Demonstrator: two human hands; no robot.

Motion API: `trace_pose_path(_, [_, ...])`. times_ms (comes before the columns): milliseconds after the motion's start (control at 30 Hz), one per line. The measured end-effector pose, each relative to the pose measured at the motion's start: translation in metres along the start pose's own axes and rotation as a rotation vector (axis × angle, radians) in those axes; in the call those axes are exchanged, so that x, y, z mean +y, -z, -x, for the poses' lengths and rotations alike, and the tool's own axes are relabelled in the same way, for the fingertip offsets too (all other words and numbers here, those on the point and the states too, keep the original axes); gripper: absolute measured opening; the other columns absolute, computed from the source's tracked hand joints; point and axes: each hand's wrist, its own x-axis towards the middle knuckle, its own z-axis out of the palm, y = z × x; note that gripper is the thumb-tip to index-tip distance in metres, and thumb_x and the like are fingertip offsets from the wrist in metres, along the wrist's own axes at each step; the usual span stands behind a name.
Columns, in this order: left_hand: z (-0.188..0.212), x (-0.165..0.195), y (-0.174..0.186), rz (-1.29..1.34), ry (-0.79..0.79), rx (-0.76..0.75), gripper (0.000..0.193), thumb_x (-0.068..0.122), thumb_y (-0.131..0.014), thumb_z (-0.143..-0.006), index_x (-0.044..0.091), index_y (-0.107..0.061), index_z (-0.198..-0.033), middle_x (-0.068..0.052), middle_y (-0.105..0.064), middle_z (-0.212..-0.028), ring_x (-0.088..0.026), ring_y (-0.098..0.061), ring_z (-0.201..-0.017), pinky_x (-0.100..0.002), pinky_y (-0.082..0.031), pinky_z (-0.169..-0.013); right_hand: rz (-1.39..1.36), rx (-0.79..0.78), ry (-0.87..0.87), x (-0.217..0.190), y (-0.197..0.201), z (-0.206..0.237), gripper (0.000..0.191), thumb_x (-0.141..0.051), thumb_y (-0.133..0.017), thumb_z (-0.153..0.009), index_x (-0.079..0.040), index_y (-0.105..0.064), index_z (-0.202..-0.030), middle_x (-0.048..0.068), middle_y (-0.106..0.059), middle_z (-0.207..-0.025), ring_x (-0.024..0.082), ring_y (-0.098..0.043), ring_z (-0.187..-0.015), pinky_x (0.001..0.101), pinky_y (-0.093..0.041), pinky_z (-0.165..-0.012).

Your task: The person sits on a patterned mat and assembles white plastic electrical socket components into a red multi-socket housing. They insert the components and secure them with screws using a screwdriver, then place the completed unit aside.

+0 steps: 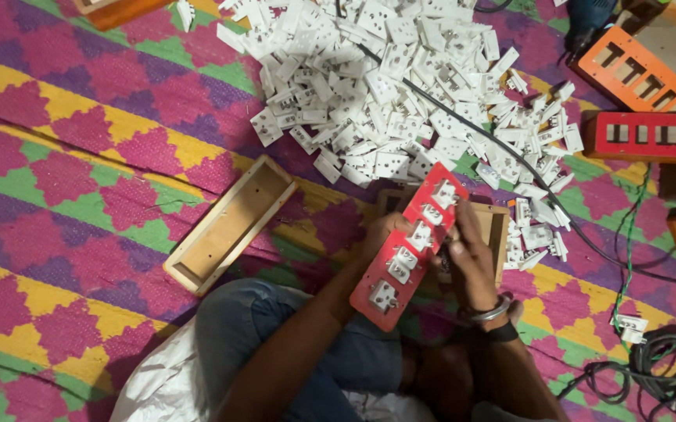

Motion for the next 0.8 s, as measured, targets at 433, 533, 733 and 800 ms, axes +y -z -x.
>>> trace_pose_path(433, [0.008, 0.04, -0.049, 0.188, -0.045, -0.036, 0.06, 0.023, -0.063, -0.086, -0.007, -0.05, -0.137, -0.022, -0.07, -0.114, -0.038, -0.074, -0.088, -0.045, -0.061, -0.069, 1.028, -0.103, -0.256, 0.046, 0.051, 0.007, 0.061, -0.012, -0.078, -0.069, -0.017, -0.068, -0.128, 0.015, -0.074, -0.089, 0.036, -0.071, -0.082, 0.0457, -0.057, -0.068])
trace_pose_path(533, [0.0, 0.051, -0.029, 0.159, 0.296, -0.118, 0.064, 0.024, -0.06, -0.08, -0.005, -0.049, -0.136, -0.023, -0.07, -0.107, -0.035, -0.075, -0.097, -0.048, -0.061, -0.072, 0.984, -0.096, -0.152, 0.047, 0.047, 0.008, 0.034, -0.018, -0.08, -0.069, -0.013, -0.071, -0.102, 0.012, -0.069, -0.094, 0.039, -0.069, -0.08, 0.0477, -0.057, -0.065])
trace_pose_path(733, [-0.005, 0.021, 0.013, -0.022, 0.075, 0.054, 0.058, 0.024, -0.054, -0.091, -0.012, -0.053, -0.136, -0.026, -0.069, -0.104, -0.037, -0.073, -0.09, -0.047, -0.06, -0.073, 1.05, -0.042, -0.113, 0.046, 0.039, 0.007, 0.016, -0.016, -0.073, -0.076, -0.016, -0.074, -0.092, 0.006, -0.07, -0.096, 0.035, -0.07, -0.081, 0.0464, -0.058, -0.068])
trace_pose_path(800, [-0.008, 0.017, 0.017, 0.026, 0.095, 0.124, 0.055, 0.022, -0.052, -0.088, -0.011, -0.053, -0.132, -0.024, -0.069, -0.101, -0.039, -0.074, -0.088, -0.047, -0.06, -0.072, 1.037, -0.035, -0.126, 0.043, 0.04, 0.007, 0.014, -0.016, -0.074, -0.077, -0.017, -0.074, -0.091, 0.006, -0.071, -0.096, 0.035, -0.07, -0.082, 0.0461, -0.058, -0.068])
